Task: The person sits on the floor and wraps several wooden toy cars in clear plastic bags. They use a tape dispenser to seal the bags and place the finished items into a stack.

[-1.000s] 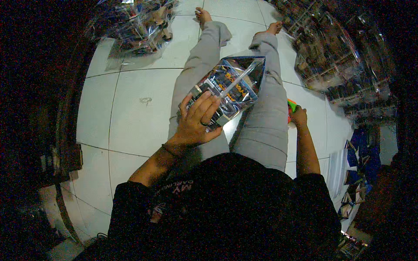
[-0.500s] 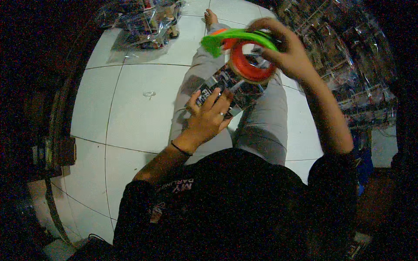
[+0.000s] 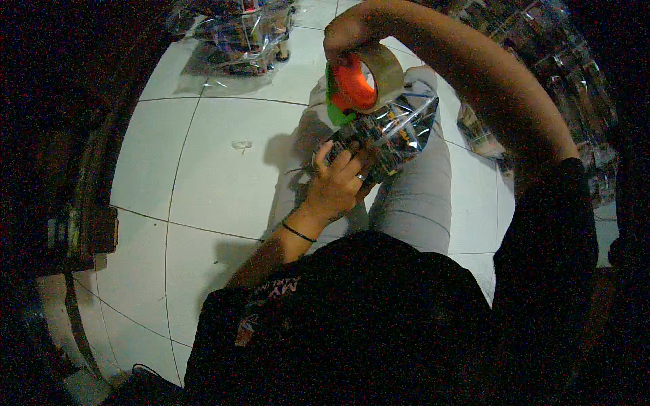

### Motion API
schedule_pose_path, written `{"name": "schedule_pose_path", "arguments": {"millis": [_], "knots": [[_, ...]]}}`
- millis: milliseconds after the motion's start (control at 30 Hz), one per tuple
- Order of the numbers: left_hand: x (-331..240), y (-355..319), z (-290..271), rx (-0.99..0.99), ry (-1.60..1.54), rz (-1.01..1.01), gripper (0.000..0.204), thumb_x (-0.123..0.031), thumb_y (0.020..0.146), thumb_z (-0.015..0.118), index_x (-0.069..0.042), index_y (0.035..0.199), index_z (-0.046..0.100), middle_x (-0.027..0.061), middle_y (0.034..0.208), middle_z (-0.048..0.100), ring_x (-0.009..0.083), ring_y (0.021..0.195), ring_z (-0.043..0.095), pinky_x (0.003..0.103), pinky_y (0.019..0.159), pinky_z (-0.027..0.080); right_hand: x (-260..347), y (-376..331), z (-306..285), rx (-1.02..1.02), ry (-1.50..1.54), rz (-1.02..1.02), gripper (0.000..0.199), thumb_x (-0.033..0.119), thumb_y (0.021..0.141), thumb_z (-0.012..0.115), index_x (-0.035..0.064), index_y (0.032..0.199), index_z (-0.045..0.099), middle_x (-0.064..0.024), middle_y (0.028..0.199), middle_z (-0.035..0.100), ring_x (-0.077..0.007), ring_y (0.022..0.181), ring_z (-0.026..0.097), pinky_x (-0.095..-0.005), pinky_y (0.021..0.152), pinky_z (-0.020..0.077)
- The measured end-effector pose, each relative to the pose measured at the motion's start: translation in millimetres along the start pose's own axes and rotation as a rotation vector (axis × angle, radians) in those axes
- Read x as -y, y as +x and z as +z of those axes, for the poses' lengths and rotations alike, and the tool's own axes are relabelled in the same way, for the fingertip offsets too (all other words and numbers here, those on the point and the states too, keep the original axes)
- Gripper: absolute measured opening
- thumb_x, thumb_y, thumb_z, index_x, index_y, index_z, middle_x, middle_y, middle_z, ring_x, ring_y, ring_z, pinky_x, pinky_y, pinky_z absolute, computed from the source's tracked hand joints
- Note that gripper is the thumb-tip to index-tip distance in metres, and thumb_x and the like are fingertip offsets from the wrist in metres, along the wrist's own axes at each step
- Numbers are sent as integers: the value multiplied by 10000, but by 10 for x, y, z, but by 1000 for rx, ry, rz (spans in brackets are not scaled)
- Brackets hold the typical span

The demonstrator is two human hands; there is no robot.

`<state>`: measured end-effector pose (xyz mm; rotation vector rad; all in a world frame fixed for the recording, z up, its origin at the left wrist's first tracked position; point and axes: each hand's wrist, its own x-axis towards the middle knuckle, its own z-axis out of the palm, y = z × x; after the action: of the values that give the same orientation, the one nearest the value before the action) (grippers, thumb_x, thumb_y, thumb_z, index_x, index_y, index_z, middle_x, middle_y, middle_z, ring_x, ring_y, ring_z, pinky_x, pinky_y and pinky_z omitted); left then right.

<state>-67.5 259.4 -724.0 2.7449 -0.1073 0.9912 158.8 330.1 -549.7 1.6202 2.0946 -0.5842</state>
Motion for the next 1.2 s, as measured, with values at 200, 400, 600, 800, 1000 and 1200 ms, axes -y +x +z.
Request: {"name": "schedule_pose_path", "arguments": {"millis": [200,400,600,800,1000,1200], "knots": [[58,33,41,19,-68,-24,414,-278,591,720,-74,943,643,67,1047,582,245,1060,505,474,1039,263,849,-1081,879,-718,515,474,446,41,690,630,-10,1129,573,-173,1013,645,-231,934,634,-350,844,480],[18,133,155,-41,-82,-37,574,-307,579,755,-124,1104,615,79,1124,579,264,1085,510,472,1033,295,1627,-1836,2225,-1059,551,592,568,244,615,632,54,1149,592,-196,1050,527,-362,976,557,-381,899,445],[-57,276,234,-78,-61,-83,607,-331,620,757,-136,1169,586,44,1154,575,231,1080,511,454,1025,297,2107,-2074,2649,-1130,590,539,648,226,590,699,144,1220,571,-171,1130,520,-346,1039,553,-398,907,464],[38,205,83,-125,-76,-141,564,-294,618,760,-102,1121,594,42,1136,579,228,1085,510,443,1038,283,1865,-1582,2588,-830,527,618,612,204,649,690,138,1238,537,-186,1184,501,-375,1048,528,-429,884,467],[247,428,-25,-151,-40,-168,535,-330,671,755,-79,1113,588,81,1030,608,286,1047,521,483,1011,301,1916,-1287,2376,-524,620,632,463,151,668,677,59,1116,598,-158,1045,548,-370,948,555,-418,828,473],[234,420,-33,-172,85,-87,510,-251,789,611,-95,1262,499,90,1341,420,259,1249,377,495,1083,180,1348,-1763,3096,-1447,827,652,405,93,683,596,32,1083,603,-139,1065,558,-303,1036,550,-361,913,431]]}}
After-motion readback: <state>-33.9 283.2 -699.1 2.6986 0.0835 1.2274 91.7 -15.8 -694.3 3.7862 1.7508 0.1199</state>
